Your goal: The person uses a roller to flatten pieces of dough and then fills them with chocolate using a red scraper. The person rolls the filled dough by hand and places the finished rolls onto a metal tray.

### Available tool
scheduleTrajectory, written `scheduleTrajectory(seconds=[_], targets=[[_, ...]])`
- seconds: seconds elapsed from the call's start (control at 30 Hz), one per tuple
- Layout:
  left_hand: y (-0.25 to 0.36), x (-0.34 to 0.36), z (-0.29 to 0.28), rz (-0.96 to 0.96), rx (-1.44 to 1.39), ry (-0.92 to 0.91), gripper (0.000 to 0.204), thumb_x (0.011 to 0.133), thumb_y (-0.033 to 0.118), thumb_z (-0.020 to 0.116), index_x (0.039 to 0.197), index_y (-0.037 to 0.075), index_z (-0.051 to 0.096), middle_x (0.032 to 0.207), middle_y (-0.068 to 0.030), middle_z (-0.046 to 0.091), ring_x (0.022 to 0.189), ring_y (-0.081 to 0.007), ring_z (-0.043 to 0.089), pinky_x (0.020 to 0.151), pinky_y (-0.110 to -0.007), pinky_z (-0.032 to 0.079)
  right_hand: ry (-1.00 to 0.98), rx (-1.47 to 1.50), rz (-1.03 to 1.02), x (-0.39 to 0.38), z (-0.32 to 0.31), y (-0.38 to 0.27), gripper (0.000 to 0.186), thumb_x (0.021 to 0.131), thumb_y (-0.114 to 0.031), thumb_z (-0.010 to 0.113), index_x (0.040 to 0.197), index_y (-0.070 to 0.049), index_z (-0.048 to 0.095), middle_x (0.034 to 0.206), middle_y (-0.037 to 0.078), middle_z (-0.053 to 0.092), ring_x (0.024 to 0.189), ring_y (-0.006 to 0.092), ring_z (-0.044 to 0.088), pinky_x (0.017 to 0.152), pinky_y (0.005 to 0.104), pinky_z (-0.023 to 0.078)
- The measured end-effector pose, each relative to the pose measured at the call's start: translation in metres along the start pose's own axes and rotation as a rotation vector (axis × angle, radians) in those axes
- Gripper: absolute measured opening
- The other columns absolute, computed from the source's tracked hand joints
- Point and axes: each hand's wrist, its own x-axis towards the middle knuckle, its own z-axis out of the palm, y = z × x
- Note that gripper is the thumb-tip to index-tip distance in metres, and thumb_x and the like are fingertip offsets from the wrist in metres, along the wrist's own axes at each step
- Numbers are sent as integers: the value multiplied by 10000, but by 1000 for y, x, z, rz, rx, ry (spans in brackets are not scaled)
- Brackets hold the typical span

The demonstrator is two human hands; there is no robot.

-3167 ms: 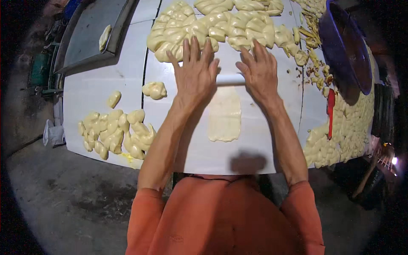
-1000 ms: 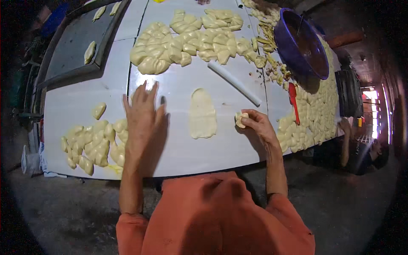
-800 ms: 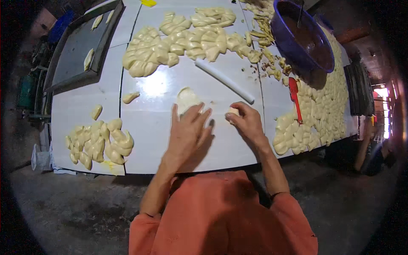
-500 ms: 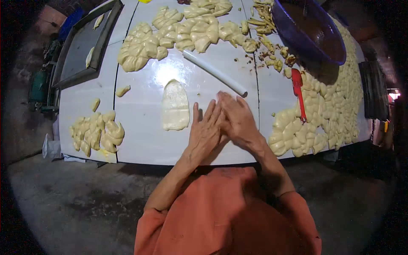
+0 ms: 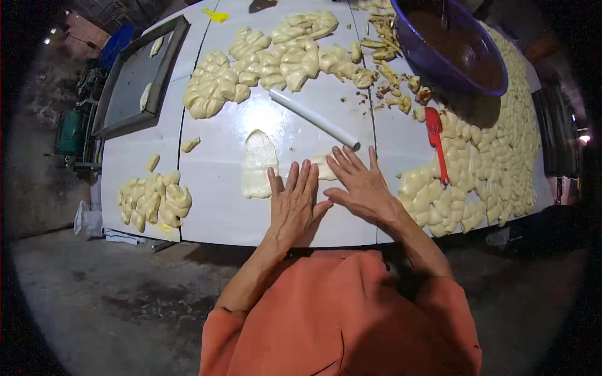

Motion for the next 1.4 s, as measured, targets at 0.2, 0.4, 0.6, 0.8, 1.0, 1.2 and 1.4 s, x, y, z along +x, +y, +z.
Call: scheduleTrajectory(seconds=[0.2, 0.4, 0.6, 0.8, 1.0, 1.2, 1.4], targets=[[8, -4, 3, 32, -33, 50, 763, 926, 538, 630, 1522, 109, 424, 1585, -180, 390, 1489, -384, 314, 1141, -740, 188, 511, 127, 72, 60, -11, 6, 453, 952, -307, 670, 1314, -42, 600, 1234, 158, 644, 1134, 324, 622, 965, 461, 487], [-2, -7, -4, 2, -53, 5, 791, 911, 545, 654, 1541, 128, 420, 1603, -179, 362, 1493, -379, 312, 1146, -739, 180, 293, -141, 104, 85, 11, 34, 397, 943, -228, 651, 1302, -72, 584, 1069, 110, 654, 1041, 278, 629, 860, 429, 482], [-16, 13, -10, -79, -46, 209, 807, 948, 536, 613, 1593, 133, 344, 1663, -189, 261, 1543, -374, 237, 1172, -741, 109, 109, 106, 6, 12, -29, 28, 458, 969, -258, 629, 1397, -106, 562, 1371, 99, 614, 1324, 271, 529, 1088, 525, 372], [-33, 63, -2, -187, -35, 147, 577, 1032, 371, 488, 1519, 64, 443, 1586, -225, 393, 1494, -413, 330, 1145, -745, 165, 122, -58, 242, 43, 13, 30, 533, 1039, -425, 503, 1504, -163, 505, 1595, 111, 418, 1519, 341, 288, 1159, 743, 131], [-74, 145, 10, -112, 155, 356, 558, 1012, 445, 552, 1476, 135, 539, 1513, -195, 498, 1448, -400, 392, 1119, -757, 177, 322, -344, 383, 116, 24, 64, 539, 1023, -454, 520, 1494, -192, 519, 1585, 182, 408, 1512, 391, 281, 1122, 776, 162], [-111, 196, 15, -17, 98, 534, 553, 993, 501, 575, 1430, 163, 574, 1460, -160, 555, 1421, -338, 441, 1138, -710, 226, 418, -104, 196, 152, 4, 79, 564, 970, -466, 593, 1454, -180, 548, 1500, 238, 476, 1385, 423, 445, 1103, 642, 324], [-95, 148, 7, 42, -132, 284, 734, 972, 478, 610, 1582, 160, 351, 1581, -220, 382, 1466, -400, 356, 1137, -675, 293, -74, 157, 23, 74, -28, 64, 542, 882, -403, 726, 1349, -142, 643, 1266, 153, 607, 1101, 340, 616, 930, 453, 475]])
